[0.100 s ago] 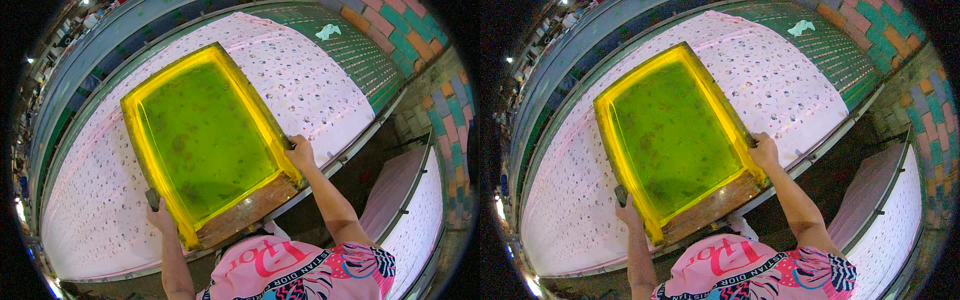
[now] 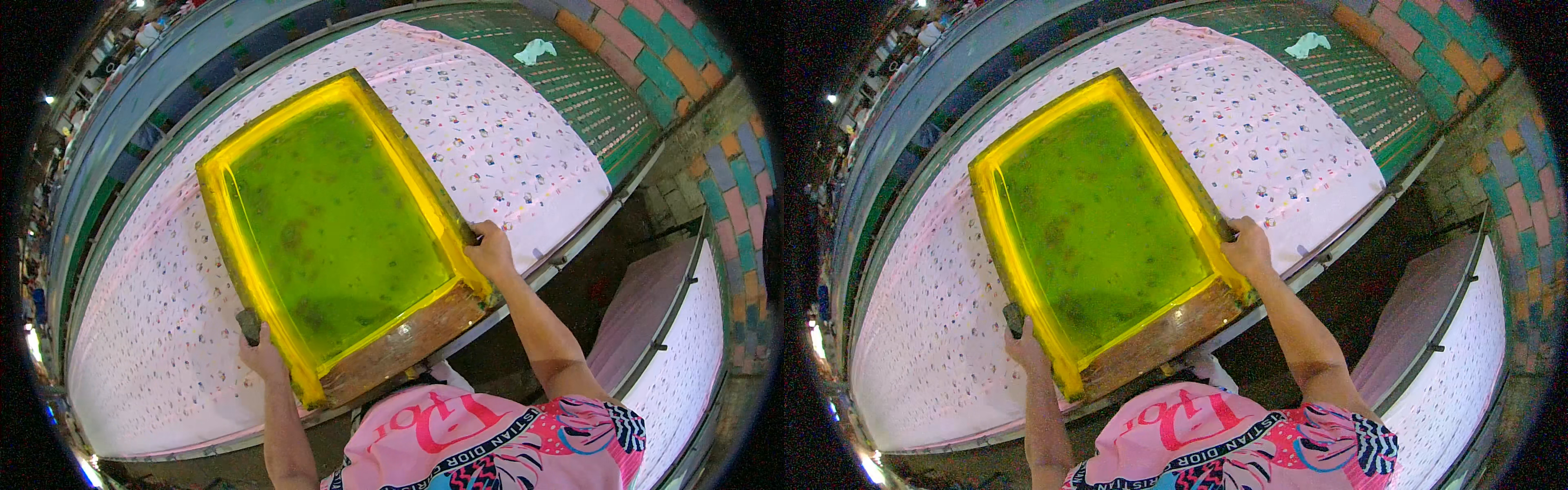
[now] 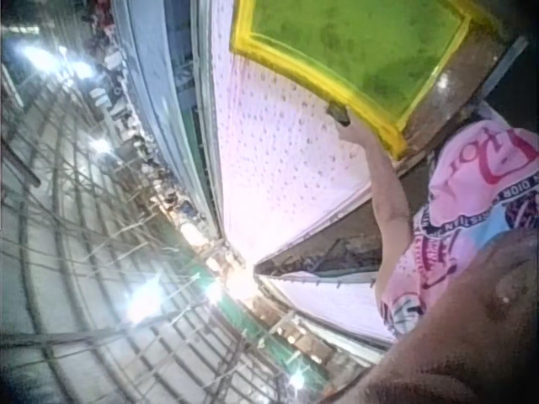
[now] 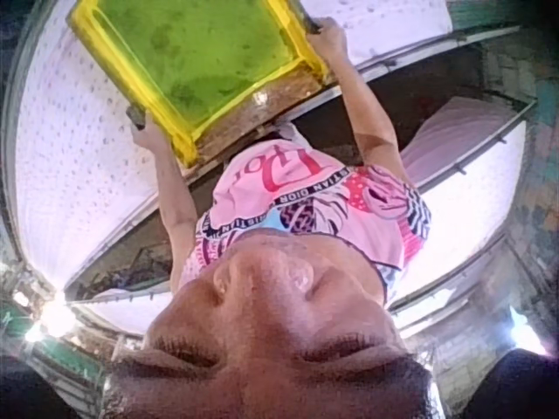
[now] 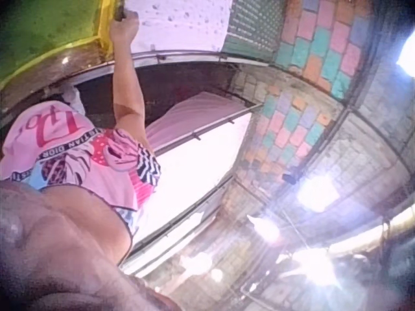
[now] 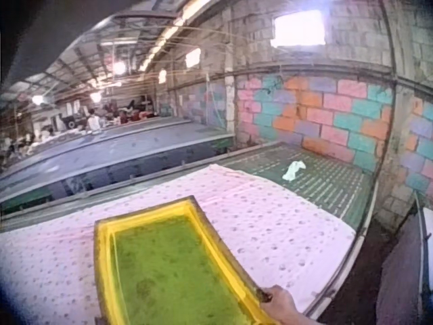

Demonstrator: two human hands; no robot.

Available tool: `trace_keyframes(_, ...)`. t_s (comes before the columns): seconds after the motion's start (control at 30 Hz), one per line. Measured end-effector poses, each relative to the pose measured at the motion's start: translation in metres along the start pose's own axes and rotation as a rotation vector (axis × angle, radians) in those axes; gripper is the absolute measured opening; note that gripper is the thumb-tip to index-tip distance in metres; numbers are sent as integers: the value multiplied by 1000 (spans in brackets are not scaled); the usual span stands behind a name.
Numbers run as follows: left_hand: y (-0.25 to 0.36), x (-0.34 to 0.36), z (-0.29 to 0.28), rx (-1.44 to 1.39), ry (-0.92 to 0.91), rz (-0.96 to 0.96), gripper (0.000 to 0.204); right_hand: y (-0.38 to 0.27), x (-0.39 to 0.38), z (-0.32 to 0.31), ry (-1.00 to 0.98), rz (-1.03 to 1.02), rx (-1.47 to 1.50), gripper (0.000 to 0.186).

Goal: The person uses a yellow squeegee to press a screen printing frame onto a long piece of patterned fabric laid out on a conveyor table. They repeatedly lift and reposition the frame along the fabric, applying pressure to transfer the print.

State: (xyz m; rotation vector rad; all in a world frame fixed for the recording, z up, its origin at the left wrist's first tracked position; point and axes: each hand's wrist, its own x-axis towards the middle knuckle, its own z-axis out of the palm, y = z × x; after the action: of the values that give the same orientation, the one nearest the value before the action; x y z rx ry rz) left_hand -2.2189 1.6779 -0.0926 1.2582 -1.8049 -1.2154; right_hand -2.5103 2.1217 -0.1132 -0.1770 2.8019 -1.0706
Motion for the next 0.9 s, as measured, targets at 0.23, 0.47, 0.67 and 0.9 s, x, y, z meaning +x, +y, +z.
trace_keyframes(0.23,-16,9,23,-16,-58,52,24,29,17,-4,16,-108,-42,49)
trace_keyframes(0.47,-15,6,21,174,-54,59,32,-55,-76,-29,-448,-834,-72,55)
trace_keyframes(0.67,-14,5,25,295,-28,90,40,-94,-123,1,-625,-970,-290,52)
trace_keyframes(0.9,-32,6,28,333,57,223,37,-148,-127,29,-645,-929,-503,46)
